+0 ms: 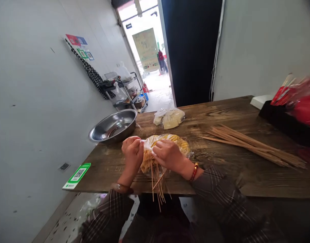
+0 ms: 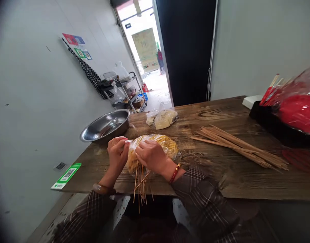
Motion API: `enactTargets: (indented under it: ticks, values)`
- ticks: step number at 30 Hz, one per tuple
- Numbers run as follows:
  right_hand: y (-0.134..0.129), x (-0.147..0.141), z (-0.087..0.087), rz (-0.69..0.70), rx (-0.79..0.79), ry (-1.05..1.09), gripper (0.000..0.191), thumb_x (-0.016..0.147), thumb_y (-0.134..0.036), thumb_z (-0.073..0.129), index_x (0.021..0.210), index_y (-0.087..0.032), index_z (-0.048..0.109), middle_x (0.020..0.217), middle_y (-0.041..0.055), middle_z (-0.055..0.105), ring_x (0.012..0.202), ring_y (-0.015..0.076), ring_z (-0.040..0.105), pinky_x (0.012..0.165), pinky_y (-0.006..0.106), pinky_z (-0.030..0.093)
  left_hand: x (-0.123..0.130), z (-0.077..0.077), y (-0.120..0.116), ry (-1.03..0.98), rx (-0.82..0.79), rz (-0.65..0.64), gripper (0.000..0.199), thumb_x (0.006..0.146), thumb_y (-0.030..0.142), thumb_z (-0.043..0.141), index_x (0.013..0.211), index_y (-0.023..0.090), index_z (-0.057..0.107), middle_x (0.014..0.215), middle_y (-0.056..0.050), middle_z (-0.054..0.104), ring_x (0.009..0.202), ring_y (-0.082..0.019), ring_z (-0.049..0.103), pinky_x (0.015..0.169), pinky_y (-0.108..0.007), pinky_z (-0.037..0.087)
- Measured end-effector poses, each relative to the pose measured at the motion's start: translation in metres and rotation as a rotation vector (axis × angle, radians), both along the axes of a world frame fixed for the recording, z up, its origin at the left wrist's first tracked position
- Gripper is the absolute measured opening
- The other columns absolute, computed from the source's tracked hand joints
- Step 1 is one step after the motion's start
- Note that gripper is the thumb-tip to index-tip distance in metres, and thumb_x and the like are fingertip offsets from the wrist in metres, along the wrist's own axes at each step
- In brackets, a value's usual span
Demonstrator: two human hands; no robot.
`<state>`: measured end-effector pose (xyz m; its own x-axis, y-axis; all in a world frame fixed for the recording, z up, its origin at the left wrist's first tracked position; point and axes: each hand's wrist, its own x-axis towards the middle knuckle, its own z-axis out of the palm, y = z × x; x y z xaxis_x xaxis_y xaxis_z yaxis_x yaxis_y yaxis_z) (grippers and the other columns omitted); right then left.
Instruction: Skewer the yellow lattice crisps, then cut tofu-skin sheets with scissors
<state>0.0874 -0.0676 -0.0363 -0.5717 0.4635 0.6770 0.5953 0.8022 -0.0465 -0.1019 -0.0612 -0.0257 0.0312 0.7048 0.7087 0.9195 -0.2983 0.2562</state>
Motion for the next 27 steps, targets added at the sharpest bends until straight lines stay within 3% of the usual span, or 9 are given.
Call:
enactTargets:
  ticks: [6,10,13,16,18,21,23,25,27]
  values:
    - [-0.011,0.003,0.004,0.137,-0.255,-0.281,0.018,0.09,-0.022,0.058,0.078,-0.015,0.068,0.079,0.008,0.07,0.074,0.0204,0.06,0.066,0.033,0.042,-0.019,-0.028,0.017,0.03,-0.069,0.128,0.021,0.087,0.029,0.051,0.071,0.022,0.064,0.094,-0.009,0.066,0.093,-0.027,0.053,0.083,-0.043,0.039]
    - [-0.014,0.01,0.004,0.222,-0.337,-0.266,0.019,0.087,-0.024,0.063,0.071,-0.016,0.066,0.074,0.0054,0.068,0.072,0.0193,0.06,0.065,0.031,0.042,-0.022,-0.036,0.023,-0.171,-0.106,0.099,0.02,0.084,0.03,0.055,0.068,0.021,0.063,0.089,-0.008,0.064,0.09,-0.026,0.052,0.084,-0.043,0.04]
    - [-0.007,0.017,0.003,0.339,-0.404,0.024,0.028,0.091,-0.03,0.063,0.066,-0.017,0.061,0.084,0.0049,0.067,0.078,0.0168,0.06,0.072,0.029,0.044,-0.018,-0.026,0.013,-0.349,-0.129,0.026,0.023,0.086,0.035,0.052,0.074,0.02,0.064,0.087,-0.005,0.063,0.086,-0.02,0.055,0.081,-0.035,0.043]
    - [0.002,0.018,-0.002,0.492,-0.519,0.345,0.029,0.092,-0.029,0.061,0.066,-0.017,0.058,0.103,0.0071,0.066,0.091,0.0155,0.061,0.082,0.028,0.045,-0.008,-0.012,-0.006,-0.787,-0.296,-0.249,0.026,0.088,0.042,0.057,0.089,0.018,0.067,0.081,-0.003,0.063,0.066,-0.013,0.052,0.056,-0.024,0.037]
    - [0.005,0.015,-0.008,0.569,-0.626,0.403,0.024,0.093,-0.025,0.058,0.071,-0.017,0.06,0.105,0.0057,0.068,0.09,0.014,0.061,0.082,0.026,0.045,-0.001,-0.005,-0.018,-0.984,-0.438,-0.404,0.026,0.089,0.042,0.058,0.089,0.017,0.065,0.078,-0.003,0.064,0.06,-0.01,0.052,0.051,-0.022,0.032]
    - [0.005,0.009,-0.016,0.543,-0.752,0.338,0.022,0.096,-0.025,0.053,0.078,-0.018,0.063,0.081,-0.0004,0.067,0.072,0.011,0.057,0.07,0.023,0.041,0.006,-0.001,-0.029,-1.193,-0.535,-0.548,0.024,0.088,0.041,0.061,0.082,0.017,0.057,0.088,-0.005,0.07,0.062,-0.011,0.058,0.052,-0.021,0.036]
    - [0.004,0.005,-0.02,0.456,-0.769,0.333,0.025,0.097,-0.028,0.051,0.077,-0.018,0.062,0.067,-0.0033,0.061,0.063,0.0102,0.051,0.065,0.023,0.038,0.007,-0.003,-0.03,-1.247,-0.578,-0.579,0.024,0.088,0.04,0.061,0.08,0.018,0.053,0.084,-0.003,0.069,0.061,-0.011,0.059,0.053,-0.022,0.037]
    - [0.003,0.002,-0.022,0.359,-0.756,0.368,0.028,0.097,-0.029,0.051,0.073,-0.018,0.06,0.064,-0.0037,0.058,0.061,0.0098,0.049,0.063,0.023,0.035,0.006,-0.006,-0.03,-1.184,-0.59,-0.557,0.025,0.09,0.04,0.058,0.078,0.019,0.051,0.072,0.001,0.062,0.057,-0.01,0.055,0.053,-0.022,0.038]
    - [0.002,0.0,-0.023,0.28,-0.759,0.385,0.03,0.096,-0.029,0.051,0.07,-0.018,0.058,0.062,-0.0035,0.057,0.06,0.0097,0.048,0.062,0.023,0.034,0.004,-0.009,-0.028,-0.97,-0.566,-0.485,0.029,0.093,0.04,0.053,0.073,0.019,0.05,0.065,0.003,0.055,0.054,-0.009,0.048,0.054,-0.023,0.037]
